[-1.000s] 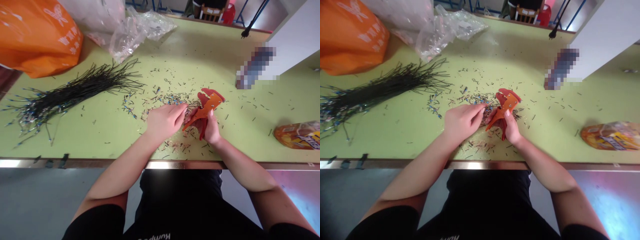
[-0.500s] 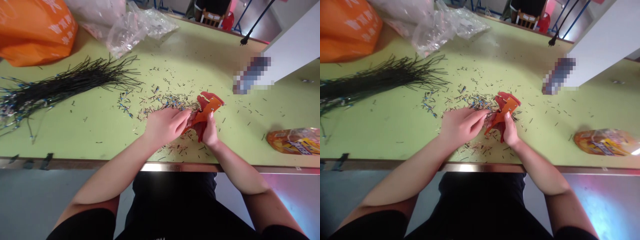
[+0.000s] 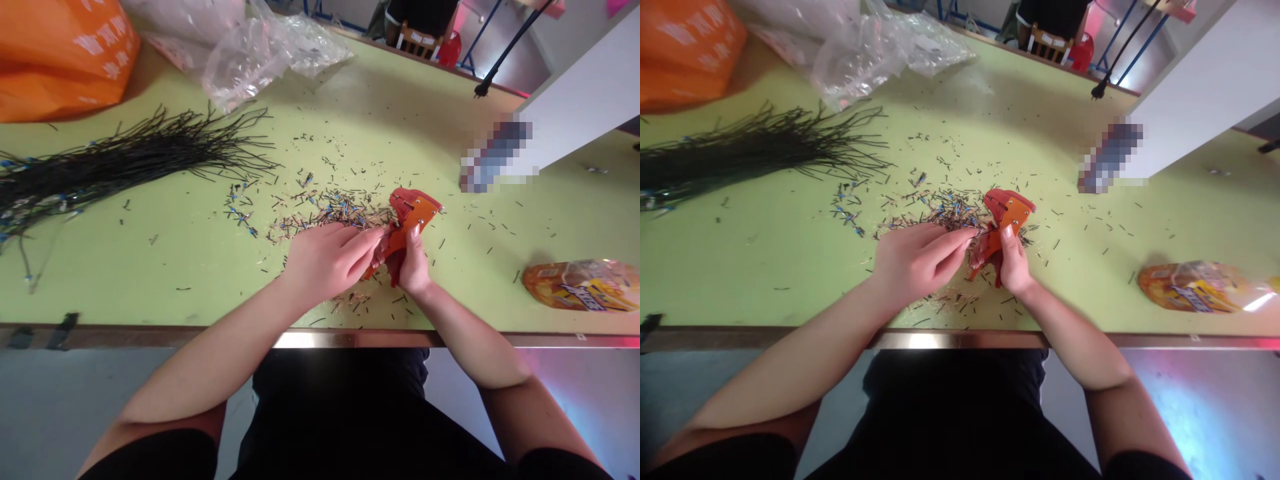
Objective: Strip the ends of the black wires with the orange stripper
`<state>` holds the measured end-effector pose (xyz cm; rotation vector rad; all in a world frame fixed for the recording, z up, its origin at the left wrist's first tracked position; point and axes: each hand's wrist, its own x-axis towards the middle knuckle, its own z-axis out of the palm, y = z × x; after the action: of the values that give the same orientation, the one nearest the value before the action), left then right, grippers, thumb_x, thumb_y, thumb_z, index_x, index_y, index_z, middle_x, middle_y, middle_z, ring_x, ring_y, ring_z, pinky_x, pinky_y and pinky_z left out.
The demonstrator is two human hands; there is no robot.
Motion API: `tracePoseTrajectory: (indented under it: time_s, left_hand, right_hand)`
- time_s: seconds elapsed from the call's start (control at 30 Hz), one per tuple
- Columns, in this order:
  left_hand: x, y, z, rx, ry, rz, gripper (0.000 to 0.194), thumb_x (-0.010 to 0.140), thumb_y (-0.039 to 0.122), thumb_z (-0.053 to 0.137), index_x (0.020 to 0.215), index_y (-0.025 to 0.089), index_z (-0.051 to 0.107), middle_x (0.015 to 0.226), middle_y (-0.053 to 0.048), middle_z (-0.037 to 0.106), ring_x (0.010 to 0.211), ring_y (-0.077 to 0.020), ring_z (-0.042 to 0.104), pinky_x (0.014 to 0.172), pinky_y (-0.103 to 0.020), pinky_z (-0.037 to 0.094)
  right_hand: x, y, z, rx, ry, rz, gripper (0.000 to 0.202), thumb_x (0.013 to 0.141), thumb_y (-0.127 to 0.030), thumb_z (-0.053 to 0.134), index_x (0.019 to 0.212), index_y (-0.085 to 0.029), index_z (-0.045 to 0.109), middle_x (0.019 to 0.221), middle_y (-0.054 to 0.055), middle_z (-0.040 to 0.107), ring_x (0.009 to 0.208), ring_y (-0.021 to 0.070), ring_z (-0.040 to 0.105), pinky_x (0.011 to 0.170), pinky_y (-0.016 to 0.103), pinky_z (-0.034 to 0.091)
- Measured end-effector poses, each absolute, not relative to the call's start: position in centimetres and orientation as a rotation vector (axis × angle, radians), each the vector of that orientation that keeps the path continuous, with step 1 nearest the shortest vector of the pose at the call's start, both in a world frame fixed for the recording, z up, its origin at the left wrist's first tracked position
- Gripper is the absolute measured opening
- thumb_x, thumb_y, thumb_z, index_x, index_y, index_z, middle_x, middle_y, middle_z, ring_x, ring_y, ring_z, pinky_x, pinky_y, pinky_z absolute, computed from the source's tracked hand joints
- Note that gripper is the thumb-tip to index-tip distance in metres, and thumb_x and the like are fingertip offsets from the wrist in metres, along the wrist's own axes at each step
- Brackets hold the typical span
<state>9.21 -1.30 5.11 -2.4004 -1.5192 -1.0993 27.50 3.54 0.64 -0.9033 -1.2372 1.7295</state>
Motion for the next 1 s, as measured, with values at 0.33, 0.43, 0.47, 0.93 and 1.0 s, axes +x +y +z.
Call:
tracePoseTrajectory:
  time_s: [0.33,0.43,0.47,0.93,1.0]
  left_hand:
    - [8.0,-0.8,5.3,-2.363,-1.655,-1.320,0.031,0.110,0.029,0.049,0.109,0.023,0.079,0.075,-0.003,0.078,0.063,-0.0152,0.068,0.058,-0.028,0.047]
    - [7.0,0.0,4.9,-2.277,-1.848,-1.481,0.035,0.111,0.035,0.047,0.109,0.023,0.079,0.090,-0.005,0.082,0.073,-0.0167,0.073,0.067,-0.030,0.055]
    - [6.8,0.3,4.7,-2.257,-1.887,-1.527,0.035,0.111,0.037,0.047,0.109,0.022,0.079,0.095,-0.005,0.083,0.077,-0.0171,0.074,0.070,-0.030,0.056]
    - [7.4,1.5,2.3,-2.357,-1.892,-1.304,0.034,0.109,0.032,0.047,0.108,0.021,0.079,0.096,-0.006,0.083,0.081,-0.0191,0.075,0.074,-0.032,0.056]
    - [7.3,1.6,2.3,-2.355,-1.883,-1.287,0.035,0.110,0.033,0.046,0.109,0.022,0.079,0.099,-0.007,0.084,0.084,-0.0195,0.076,0.077,-0.032,0.058]
  right_hand:
    - [27.8,4.0,2.4,-0.880,-1.156,1.845,0.071,0.087,-0.097,0.041,0.069,-0.028,0.049,0.057,-0.004,0.036,0.051,0.0170,0.045,0.057,0.040,0.059]
    - [28.7,4.9,2.9,-0.875,-1.149,2.007,0.073,0.087,-0.098,0.040,0.076,-0.027,0.055,0.062,-0.001,0.047,0.057,0.0179,0.052,0.061,0.039,0.059]
    - [28.9,5.1,2.8,-0.858,-1.156,2.069,0.073,0.086,-0.098,0.042,0.078,-0.026,0.057,0.064,0.000,0.050,0.058,0.0181,0.055,0.062,0.039,0.060]
    - [29.2,4.3,2.1,-0.581,-1.201,2.448,0.081,0.077,-0.102,0.050,0.085,-0.022,0.066,0.072,0.004,0.065,0.067,0.0210,0.066,0.071,0.042,0.064]
    - [29.3,4.4,2.1,-0.566,-1.197,2.436,0.080,0.080,-0.100,0.050,0.086,-0.022,0.067,0.073,0.005,0.066,0.068,0.0214,0.068,0.072,0.043,0.064]
